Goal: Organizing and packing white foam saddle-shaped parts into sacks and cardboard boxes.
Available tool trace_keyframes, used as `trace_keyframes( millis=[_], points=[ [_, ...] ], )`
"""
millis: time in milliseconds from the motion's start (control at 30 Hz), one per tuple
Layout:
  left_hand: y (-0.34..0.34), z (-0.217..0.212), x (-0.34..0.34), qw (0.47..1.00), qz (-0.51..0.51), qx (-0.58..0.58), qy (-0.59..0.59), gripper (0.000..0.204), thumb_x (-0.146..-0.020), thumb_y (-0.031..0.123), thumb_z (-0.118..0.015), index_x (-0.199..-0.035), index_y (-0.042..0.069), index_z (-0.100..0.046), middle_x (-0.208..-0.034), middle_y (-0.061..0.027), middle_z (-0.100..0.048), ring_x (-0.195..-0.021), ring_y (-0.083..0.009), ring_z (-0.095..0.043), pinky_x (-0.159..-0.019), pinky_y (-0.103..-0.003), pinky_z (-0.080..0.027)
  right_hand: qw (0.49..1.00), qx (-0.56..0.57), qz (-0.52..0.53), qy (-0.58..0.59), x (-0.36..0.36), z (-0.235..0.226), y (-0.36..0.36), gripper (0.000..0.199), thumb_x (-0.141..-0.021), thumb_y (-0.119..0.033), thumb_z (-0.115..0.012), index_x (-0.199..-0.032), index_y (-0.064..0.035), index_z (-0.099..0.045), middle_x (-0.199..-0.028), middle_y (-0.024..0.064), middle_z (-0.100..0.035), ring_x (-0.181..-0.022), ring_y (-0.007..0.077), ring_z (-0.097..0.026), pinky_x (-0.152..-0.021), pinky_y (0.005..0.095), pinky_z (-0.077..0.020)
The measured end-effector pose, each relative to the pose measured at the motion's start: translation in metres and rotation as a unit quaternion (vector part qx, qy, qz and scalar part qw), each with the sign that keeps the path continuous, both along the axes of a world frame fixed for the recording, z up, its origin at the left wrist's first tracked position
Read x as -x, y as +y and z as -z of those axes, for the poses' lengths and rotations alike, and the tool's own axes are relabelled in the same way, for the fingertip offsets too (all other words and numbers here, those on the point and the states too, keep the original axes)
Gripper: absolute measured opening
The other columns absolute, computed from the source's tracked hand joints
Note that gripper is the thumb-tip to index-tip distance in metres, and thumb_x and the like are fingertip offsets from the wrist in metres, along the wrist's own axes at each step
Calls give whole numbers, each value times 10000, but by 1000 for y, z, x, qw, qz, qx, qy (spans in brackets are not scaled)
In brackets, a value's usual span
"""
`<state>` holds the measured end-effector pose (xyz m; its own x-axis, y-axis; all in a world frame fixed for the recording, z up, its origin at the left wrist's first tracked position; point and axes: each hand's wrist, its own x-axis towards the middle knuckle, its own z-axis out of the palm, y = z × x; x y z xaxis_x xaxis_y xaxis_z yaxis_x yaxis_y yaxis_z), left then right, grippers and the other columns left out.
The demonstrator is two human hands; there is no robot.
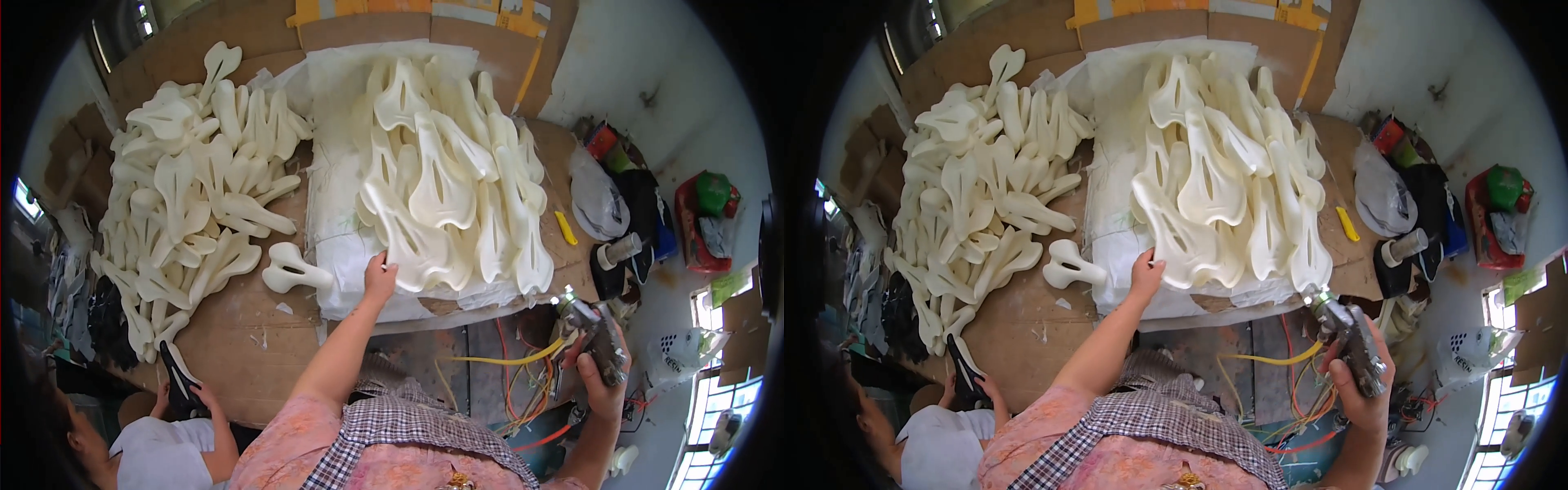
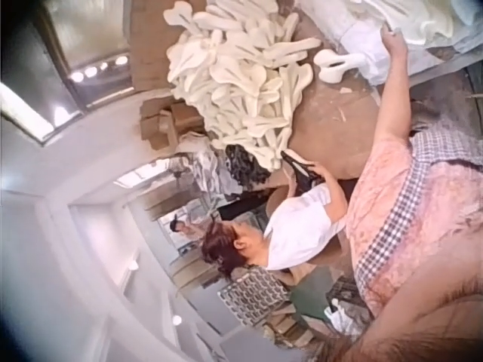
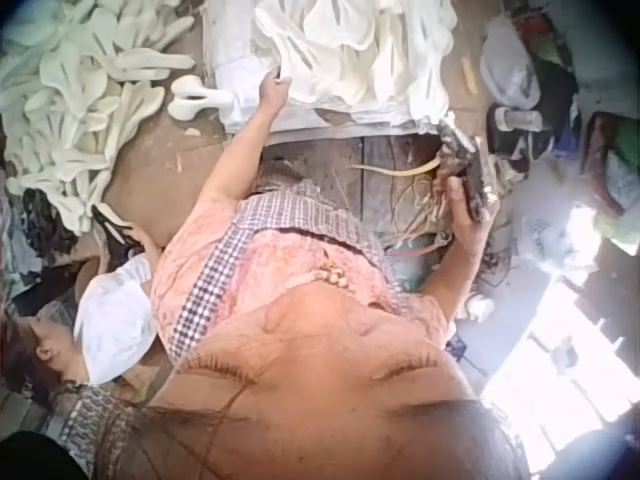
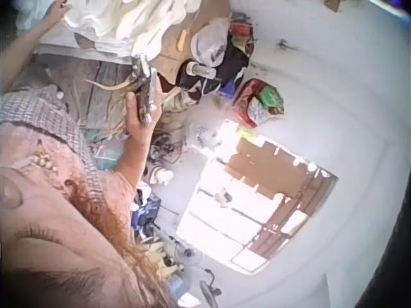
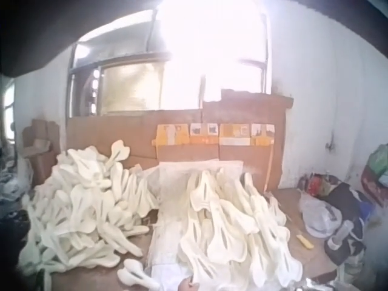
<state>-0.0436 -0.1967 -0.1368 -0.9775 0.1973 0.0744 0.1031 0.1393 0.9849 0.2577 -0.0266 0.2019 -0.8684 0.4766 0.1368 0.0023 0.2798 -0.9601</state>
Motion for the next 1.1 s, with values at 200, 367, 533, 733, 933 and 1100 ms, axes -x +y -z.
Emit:
trace_keyframes(
  millis=[200,367,533,733,933,1100],
  points=[
    [-32,-49,43,979,69,-156,-112,390,-784,55,-569,-1166,-18,-537,-991,-77,-620,-864,-141,-573,-783,-266,-452,999,-1,27,41,14,-5,1,634,-764,-134,-669,-1285,53,-360,-826,78,-580,-698,131,-569,-625,264,-494],
    [-3,-112,85,942,158,-240,-175,310,-809,83,-566,-1104,-13,-566,-980,-33,-627,-881,-98,-569,-774,-234,-434,998,11,-4,-55,10,10,5,599,-769,-93,-648,-1279,51,-370,-847,95,-574,-697,137,-559,-631,272,-489],
    [48,-125,109,927,157,-261,-219,282,-797,137,-596,-1064,45,-589,-913,5,-622,-805,-93,-561,-677,-228,-417,999,14,29,28,18,23,-3,645,-767,-175,-673,-1284,48,-359,-866,96,-573,-728,148,-560,-672,280,-476],
    [66,-93,96,927,138,-229,-261,287,-787,110,-606,-1064,35,-588,-898,-1,-620,-794,-112,-577,-668,-278,-474,998,56,11,-36,30,26,-12,648,-775,-205,-683,-1281,47,-368,-801,86,-581,-688,154,-566,-649,279,-464],
    [-61,-80,123,956,-23,-230,-180,197,-790,113,-621,-970,40,-589,-869,-25,-613,-745,-126,-579,-658,-269,-477,998,45,15,40,45,37,7,636,-785,-232,-667,-1271,52,-371,-892,105,-570,-781,179,-567,-729,316,-469],
    [-150,-122,144,823,-91,-545,-129,257,-841,185,-574,-1020,8,-522,-1030,-104,-572,-967,-253,-572,-798,-391,-513,998,60,4,-5,55,65,29,593,-803,-193,-637,-1275,53,-374,-892,83,-561,-786,156,-554,-736,295,-464]
  ],
)
